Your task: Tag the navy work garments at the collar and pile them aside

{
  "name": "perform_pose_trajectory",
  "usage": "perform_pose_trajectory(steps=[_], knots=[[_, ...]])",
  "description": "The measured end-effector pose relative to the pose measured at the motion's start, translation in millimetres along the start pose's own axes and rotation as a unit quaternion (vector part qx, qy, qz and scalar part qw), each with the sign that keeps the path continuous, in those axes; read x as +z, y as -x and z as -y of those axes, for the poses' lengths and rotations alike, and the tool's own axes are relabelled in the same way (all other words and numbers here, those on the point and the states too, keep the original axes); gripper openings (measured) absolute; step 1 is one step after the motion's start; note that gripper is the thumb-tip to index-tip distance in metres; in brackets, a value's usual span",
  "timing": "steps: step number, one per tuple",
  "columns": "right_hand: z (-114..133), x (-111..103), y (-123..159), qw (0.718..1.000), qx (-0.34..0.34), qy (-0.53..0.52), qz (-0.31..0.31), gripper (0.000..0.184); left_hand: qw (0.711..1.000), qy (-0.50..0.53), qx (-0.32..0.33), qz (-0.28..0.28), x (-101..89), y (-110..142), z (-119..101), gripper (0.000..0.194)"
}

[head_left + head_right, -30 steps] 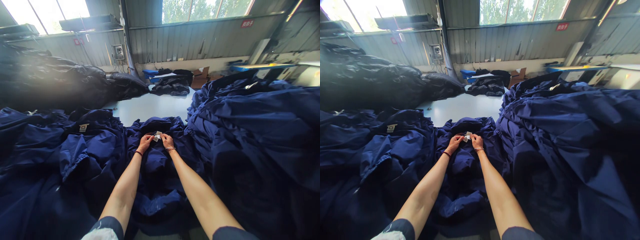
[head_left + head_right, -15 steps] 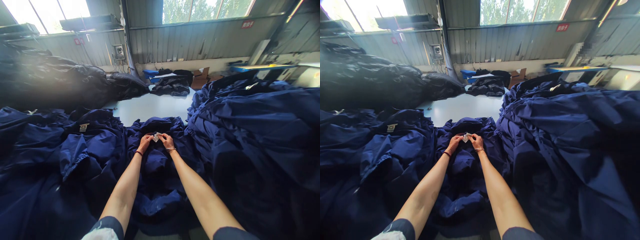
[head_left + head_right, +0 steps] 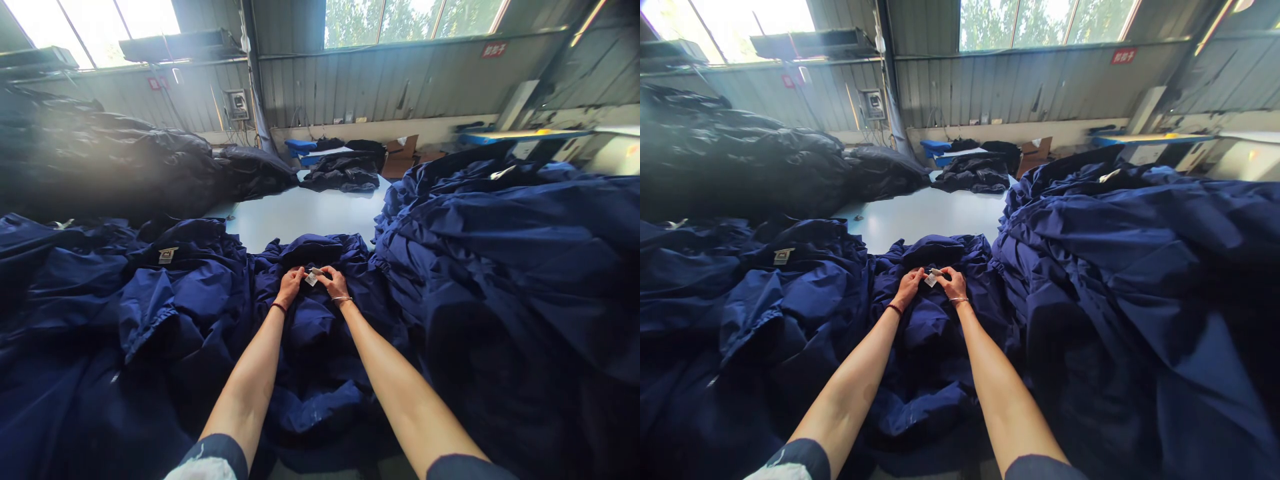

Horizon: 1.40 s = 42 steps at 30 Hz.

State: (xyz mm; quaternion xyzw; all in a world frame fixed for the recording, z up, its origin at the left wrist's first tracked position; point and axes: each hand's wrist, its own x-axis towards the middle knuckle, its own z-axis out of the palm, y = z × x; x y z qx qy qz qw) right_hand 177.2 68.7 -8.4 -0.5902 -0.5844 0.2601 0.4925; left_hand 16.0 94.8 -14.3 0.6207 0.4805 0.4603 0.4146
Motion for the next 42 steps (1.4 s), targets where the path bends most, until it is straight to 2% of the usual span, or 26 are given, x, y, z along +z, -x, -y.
perform_pose_trajectory(steps=[9,14,17,21,24,27,29,31,35,39,42], knots=[[-6.8,5.3,-2.6,0.997,0.001,0.061,-0.037,0.032,0.998,-0.047,0.034,-0.017,2.1,-1.6,2.9,0.041],[-6.8,4.9,-3.0,0.996,-0.003,0.083,-0.027,0.032,0.988,-0.147,0.052,0.006,3.8,-2.5,-3.7,0.028],[-6.5,3.2,-4.7,0.995,-0.011,0.098,-0.009,0.034,0.968,-0.238,0.068,0.035,-1.0,2.3,-13.0,0.024],[-3.7,0.6,-8.4,0.986,-0.029,0.162,0.006,0.041,0.919,-0.356,0.168,0.023,-21.3,8.6,-26.9,0.012],[1.2,-3.6,-12.0,0.972,-0.037,0.234,-0.014,0.059,0.894,-0.400,0.201,-0.009,-43.4,7.7,-28.4,0.038],[6.8,-9.9,-16.3,0.952,-0.072,0.296,-0.026,0.082,0.896,-0.408,0.177,-0.018,-61.4,5.5,-17.7,0.068],[8.6,-13.6,-18.9,0.939,-0.080,0.335,-0.013,0.095,0.898,-0.408,0.166,-0.010,-67.9,6.3,-7.6,0.083],[7.5,-15.5,-20.3,0.929,-0.056,0.365,0.019,0.104,0.896,-0.411,0.167,-0.003,-69.9,9.0,0.4,0.091],[0.3,-11.6,-16.6,0.918,0.007,0.388,0.081,0.107,0.884,-0.450,0.127,0.002,-65.4,16.5,1.4,0.100],[-1.3,-5.2,-9.2,0.897,0.020,0.437,0.057,0.103,0.852,-0.520,0.061,0.006,-58.6,21.0,-10.9,0.096],[1.0,-4.4,-5.1,0.884,0.015,0.465,0.040,0.092,0.835,-0.549,0.033,0.017,-55.6,23.0,-19.3,0.081]])
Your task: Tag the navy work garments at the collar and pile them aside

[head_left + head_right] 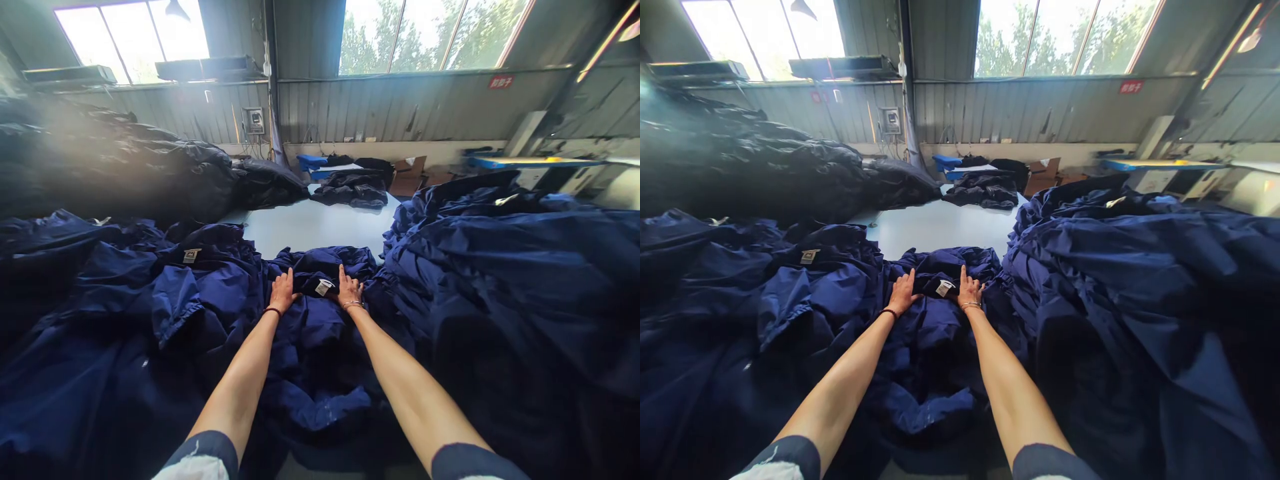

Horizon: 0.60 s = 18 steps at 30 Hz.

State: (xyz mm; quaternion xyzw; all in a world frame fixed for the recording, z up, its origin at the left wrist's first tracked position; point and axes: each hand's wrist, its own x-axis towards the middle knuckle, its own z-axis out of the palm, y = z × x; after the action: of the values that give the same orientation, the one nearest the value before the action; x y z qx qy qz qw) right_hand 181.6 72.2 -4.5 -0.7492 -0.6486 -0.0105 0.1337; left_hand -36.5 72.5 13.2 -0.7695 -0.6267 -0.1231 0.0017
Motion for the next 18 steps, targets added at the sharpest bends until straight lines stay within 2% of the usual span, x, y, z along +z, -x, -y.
perform_pose_trajectory(steps=[4,6,8,10,14,18], knots=[[-0.9,0.2,5.4,1.000,-0.014,-0.009,-0.019,0.059,1.000,-0.010,-0.005,0.023,-5.5,4.1,-4.7,0.044],[-1.2,2.0,8.7,0.999,-0.024,-0.021,-0.040,0.038,1.000,-0.011,-0.011,0.013,-6.9,6.9,-6.7,0.029],[-0.7,4.3,12.1,0.997,-0.032,-0.033,-0.070,0.027,1.000,-0.015,-0.015,-0.008,-7.4,9.7,-9.2,0.020],[0.3,6.7,15.3,0.993,-0.035,-0.046,-0.105,0.029,0.999,-0.027,-0.010,-0.023,-6.9,12.1,-12.6,0.018],[1.2,12.8,19.6,0.984,-0.037,-0.068,-0.161,0.034,0.996,-0.074,0.019,-0.035,-4.5,15.7,-21.1,0.030],[-1.9,19.1,21.9,0.984,-0.051,-0.063,-0.156,0.033,0.992,-0.090,0.059,-0.068,-5.6,20.0,-28.3,0.034]])
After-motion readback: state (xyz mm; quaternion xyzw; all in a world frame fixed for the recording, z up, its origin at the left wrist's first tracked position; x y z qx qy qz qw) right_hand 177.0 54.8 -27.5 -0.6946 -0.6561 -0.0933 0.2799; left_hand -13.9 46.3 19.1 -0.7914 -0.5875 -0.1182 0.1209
